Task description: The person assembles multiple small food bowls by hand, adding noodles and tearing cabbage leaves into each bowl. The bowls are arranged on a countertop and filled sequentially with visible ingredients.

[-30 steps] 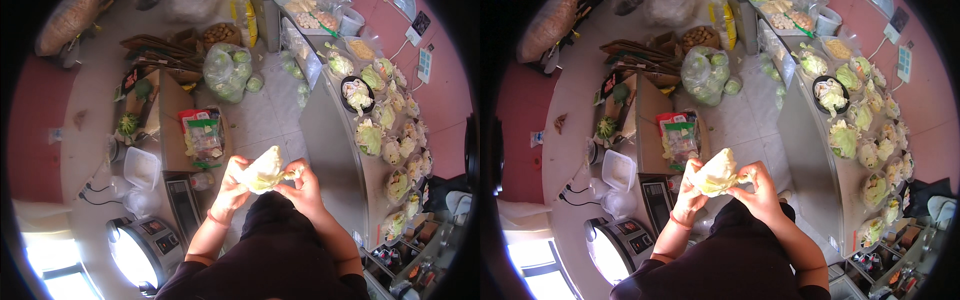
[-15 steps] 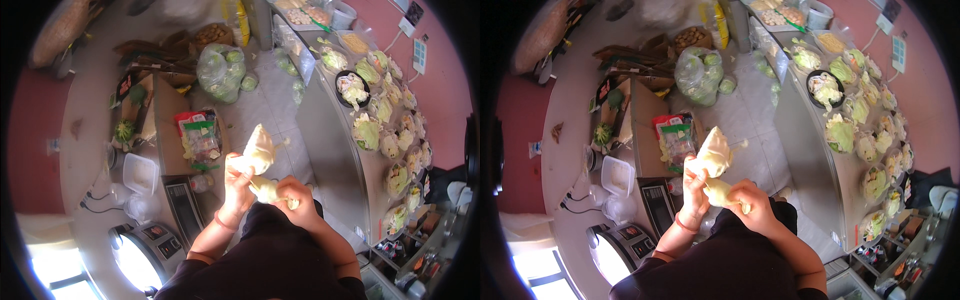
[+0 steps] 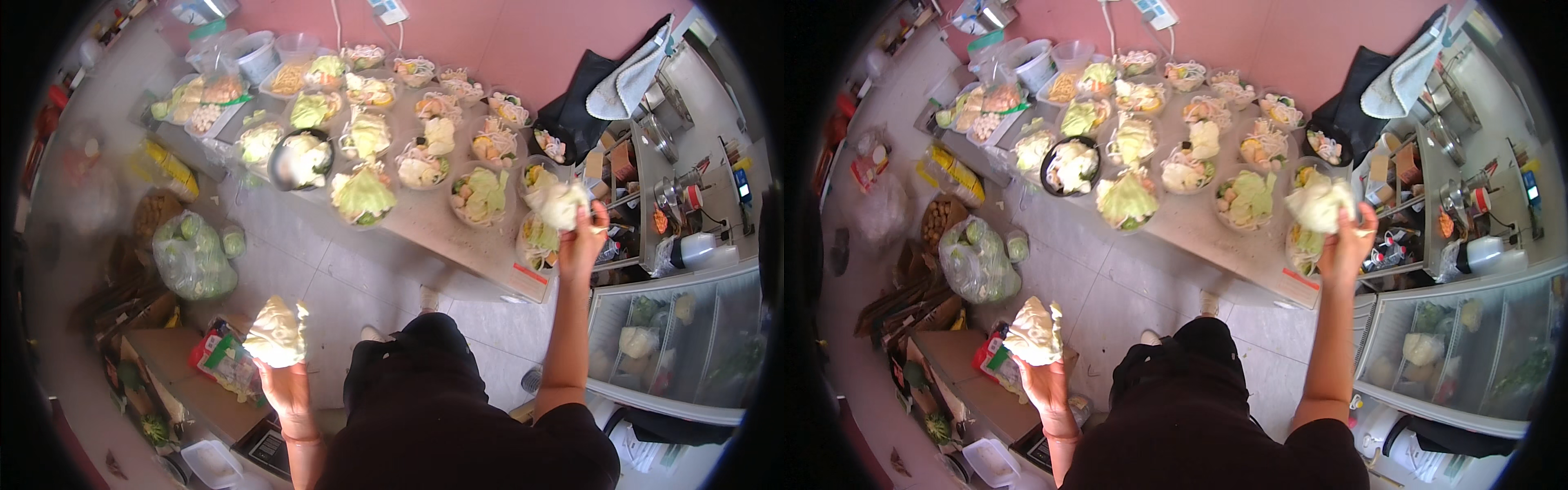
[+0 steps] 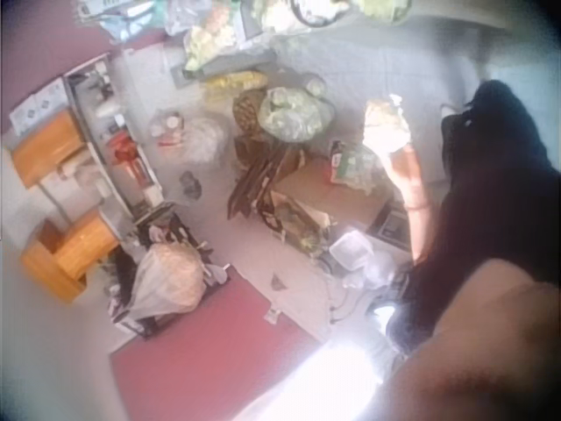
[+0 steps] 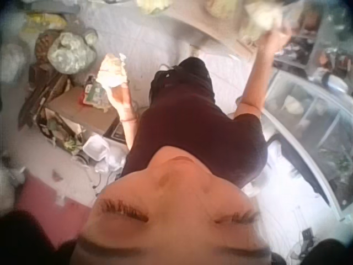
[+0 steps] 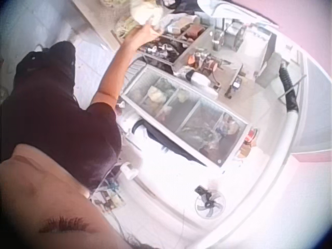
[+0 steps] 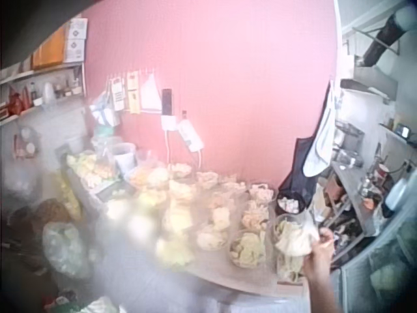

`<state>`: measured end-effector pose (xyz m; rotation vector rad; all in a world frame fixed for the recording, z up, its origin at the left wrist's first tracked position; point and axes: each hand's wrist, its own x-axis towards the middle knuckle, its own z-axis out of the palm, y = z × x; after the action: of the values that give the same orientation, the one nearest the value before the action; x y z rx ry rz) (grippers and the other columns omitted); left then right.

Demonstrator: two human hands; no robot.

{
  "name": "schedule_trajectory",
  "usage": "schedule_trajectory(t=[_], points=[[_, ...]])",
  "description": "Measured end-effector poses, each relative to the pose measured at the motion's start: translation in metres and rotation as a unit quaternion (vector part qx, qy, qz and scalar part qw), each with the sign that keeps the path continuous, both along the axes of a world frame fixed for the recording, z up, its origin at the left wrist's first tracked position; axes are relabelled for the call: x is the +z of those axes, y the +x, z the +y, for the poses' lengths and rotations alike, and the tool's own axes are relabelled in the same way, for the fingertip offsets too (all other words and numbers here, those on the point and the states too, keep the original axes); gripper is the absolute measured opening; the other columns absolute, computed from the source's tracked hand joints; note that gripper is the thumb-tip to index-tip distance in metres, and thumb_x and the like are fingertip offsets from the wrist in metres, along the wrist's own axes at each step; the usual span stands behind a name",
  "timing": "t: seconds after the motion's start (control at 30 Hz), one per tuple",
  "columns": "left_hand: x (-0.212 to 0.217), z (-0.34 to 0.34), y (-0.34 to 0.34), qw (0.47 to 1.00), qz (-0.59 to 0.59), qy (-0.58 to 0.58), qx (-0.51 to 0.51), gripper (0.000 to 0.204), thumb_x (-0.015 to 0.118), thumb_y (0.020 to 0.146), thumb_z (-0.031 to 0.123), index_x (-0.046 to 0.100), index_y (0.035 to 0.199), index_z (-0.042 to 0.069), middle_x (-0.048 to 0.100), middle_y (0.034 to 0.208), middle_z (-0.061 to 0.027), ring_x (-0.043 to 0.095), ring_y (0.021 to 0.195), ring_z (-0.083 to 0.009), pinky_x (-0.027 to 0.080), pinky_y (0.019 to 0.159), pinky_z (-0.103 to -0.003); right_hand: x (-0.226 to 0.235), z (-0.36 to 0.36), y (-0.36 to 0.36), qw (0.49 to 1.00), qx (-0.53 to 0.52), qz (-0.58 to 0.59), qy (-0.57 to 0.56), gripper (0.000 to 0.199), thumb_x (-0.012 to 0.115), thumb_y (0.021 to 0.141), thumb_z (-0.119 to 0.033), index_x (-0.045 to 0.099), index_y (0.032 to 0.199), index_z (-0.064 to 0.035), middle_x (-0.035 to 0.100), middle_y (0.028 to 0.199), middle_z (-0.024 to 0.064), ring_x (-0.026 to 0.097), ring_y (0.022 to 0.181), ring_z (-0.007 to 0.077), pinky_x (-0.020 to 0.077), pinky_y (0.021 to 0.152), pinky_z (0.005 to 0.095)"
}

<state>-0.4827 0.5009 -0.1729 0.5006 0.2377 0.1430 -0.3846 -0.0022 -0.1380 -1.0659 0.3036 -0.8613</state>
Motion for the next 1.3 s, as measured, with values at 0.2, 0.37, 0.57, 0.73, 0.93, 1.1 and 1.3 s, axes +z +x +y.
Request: schedule_trajectory(t=[0.2, 0.37, 0.57, 0.73, 0.93, 1.1, 1.3], points=[[0.023, -0.112, 0.059, 0.995, -0.015, 0.047, -0.089, 0.081, 0.073, 0.085, 0.030, 0.029, 0.148, 0.008, 0.042, 0.145, -0.0136, 0.042, 0.133, -0.0314, 0.034, 0.113, -0.048, -0.052, -0.148, 0.057, 0.960, -0.044, 0.214, -0.172, 0.072, 0.078, 0.080, -0.009, 0.034, 0.137, -0.0082, 0.051, 0.126, 0.0158, 0.053, 0.114, 0.0244, 0.0467, 0.092, 0.0357], [0.031, -0.176, 0.090, 0.986, -0.045, 0.073, -0.144, 0.079, 0.068, 0.090, 0.029, 0.021, 0.151, 0.011, 0.045, 0.140, -0.0174, 0.045, 0.131, -0.0351, 0.035, 0.110, -0.051, -0.031, -0.081, 0.075, 0.949, 0.033, 0.176, -0.260, 0.060, 0.067, 0.090, -0.012, 0.038, 0.142, -0.0034, 0.046, 0.138, 0.0134, 0.047, 0.126, 0.0222, 0.0394, 0.104, 0.0354], [0.029, -0.197, 0.099, 0.987, -0.077, 0.042, -0.135, 0.069, 0.069, 0.089, 0.020, 0.031, 0.145, 0.014, 0.049, 0.133, -0.0139, 0.048, 0.127, -0.0301, 0.040, 0.106, -0.047, 0.005, 0.100, 0.035, 0.788, 0.585, 0.100, -0.164, 0.064, 0.071, 0.083, -0.002, 0.041, 0.140, -0.0017, 0.048, 0.137, 0.0118, 0.050, 0.122, 0.0199, 0.0461, 0.100, 0.0364], [0.033, -0.176, 0.093, 0.982, -0.107, 0.121, -0.101, 0.070, 0.075, 0.083, 0.015, 0.036, 0.142, 0.015, 0.049, 0.124, -0.0083, 0.049, 0.121, -0.0239, 0.042, 0.102, -0.041, -0.003, 0.144, 0.027, 0.826, 0.550, 0.123, -0.021, 0.068, 0.074, 0.078, 0.002, 0.043, 0.138, -0.0028, 0.048, 0.121, 0.0098, 0.051, 0.114, 0.0194, 0.0505, 0.092, 0.0330], [0.030, -0.138, 0.081, 0.959, -0.139, 0.230, -0.087, 0.070, 0.078, 0.081, 0.017, 0.038, 0.138, 0.013, 0.048, 0.119, -0.0107, 0.052, 0.114, -0.0252, 0.046, 0.097, -0.039, 0.027, 0.171, 0.036, 0.798, 0.573, 0.074, -0.170, 0.087, 0.082, 0.070, 0.001, 0.037, 0.144, -0.0055, 0.042, 0.128, 0.0072, 0.048, 0.118, 0.0189, 0.0501, 0.090, 0.0316], [0.032, -0.118, 0.078, 0.945, -0.171, 0.277, -0.042, 0.067, 0.079, 0.080, 0.017, 0.040, 0.135, 0.009, 0.053, 0.116, -0.0132, 0.055, 0.108, -0.0253, 0.048, 0.092, -0.038, 0.026, 0.194, 0.026, 0.812, 0.559, 0.075, -0.150, 0.086, 0.081, 0.065, 0.009, 0.040, 0.140, -0.0042, 0.041, 0.128, 0.0049, 0.046, 0.121, 0.0178, 0.0471, 0.101, 0.0379], [0.031, -0.103, 0.077, 0.925, -0.192, 0.329, 0.000, 0.063, 0.079, 0.080, 0.015, 0.042, 0.130, 0.007, 0.053, 0.116, -0.0135, 0.057, 0.104, -0.0254, 0.049, 0.091, -0.041, 0.017, 0.212, 0.023, 0.817, 0.557, 0.063, -0.137, 0.085, 0.078, 0.067, 0.012, 0.038, 0.140, -0.0052, 0.042, 0.130, 0.0070, 0.045, 0.124, 0.0195, 0.0473, 0.102, 0.0409]])
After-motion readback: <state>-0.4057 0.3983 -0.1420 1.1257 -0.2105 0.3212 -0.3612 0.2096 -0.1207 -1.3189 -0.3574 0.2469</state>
